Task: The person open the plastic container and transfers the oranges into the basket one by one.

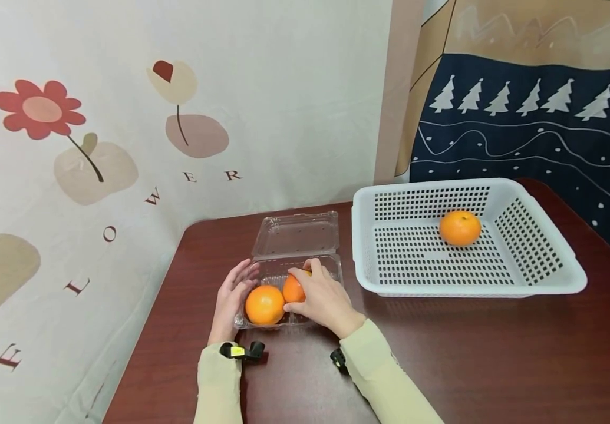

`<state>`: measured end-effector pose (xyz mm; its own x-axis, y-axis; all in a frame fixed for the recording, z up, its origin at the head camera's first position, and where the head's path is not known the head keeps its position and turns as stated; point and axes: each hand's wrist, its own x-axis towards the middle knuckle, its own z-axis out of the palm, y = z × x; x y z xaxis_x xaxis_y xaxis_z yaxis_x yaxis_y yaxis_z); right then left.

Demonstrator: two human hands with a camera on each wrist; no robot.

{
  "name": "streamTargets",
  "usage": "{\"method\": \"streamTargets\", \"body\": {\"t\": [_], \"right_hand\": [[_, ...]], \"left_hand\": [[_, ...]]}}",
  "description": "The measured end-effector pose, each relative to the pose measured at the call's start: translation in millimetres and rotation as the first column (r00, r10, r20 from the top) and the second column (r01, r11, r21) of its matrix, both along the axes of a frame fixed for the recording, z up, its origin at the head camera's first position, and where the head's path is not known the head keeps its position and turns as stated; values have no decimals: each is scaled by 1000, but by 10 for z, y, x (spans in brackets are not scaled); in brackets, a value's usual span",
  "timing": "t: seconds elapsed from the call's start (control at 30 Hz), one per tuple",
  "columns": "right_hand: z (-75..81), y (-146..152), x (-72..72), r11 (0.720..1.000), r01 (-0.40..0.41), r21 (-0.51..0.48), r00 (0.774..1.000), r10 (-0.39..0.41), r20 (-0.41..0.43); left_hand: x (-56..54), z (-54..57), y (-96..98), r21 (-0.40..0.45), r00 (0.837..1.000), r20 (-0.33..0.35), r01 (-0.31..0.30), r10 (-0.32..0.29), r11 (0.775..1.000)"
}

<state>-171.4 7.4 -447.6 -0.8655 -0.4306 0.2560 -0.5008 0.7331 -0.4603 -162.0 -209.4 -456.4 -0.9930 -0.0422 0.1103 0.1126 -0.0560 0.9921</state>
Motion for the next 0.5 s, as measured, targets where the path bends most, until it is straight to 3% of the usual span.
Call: {"method": "streamTargets", "body": {"t": [0.23,0.5], "right_hand": [[11,-6,-16,999,36,-33,999,-36,8],[9,-17,-7,999,34,-24,999,-33,34]], "left_hand": [[-22,3,7,11,1000,-17,5,-5,1000],[-11,-5,7,-2,1000,7,-8,8,1000]]}}
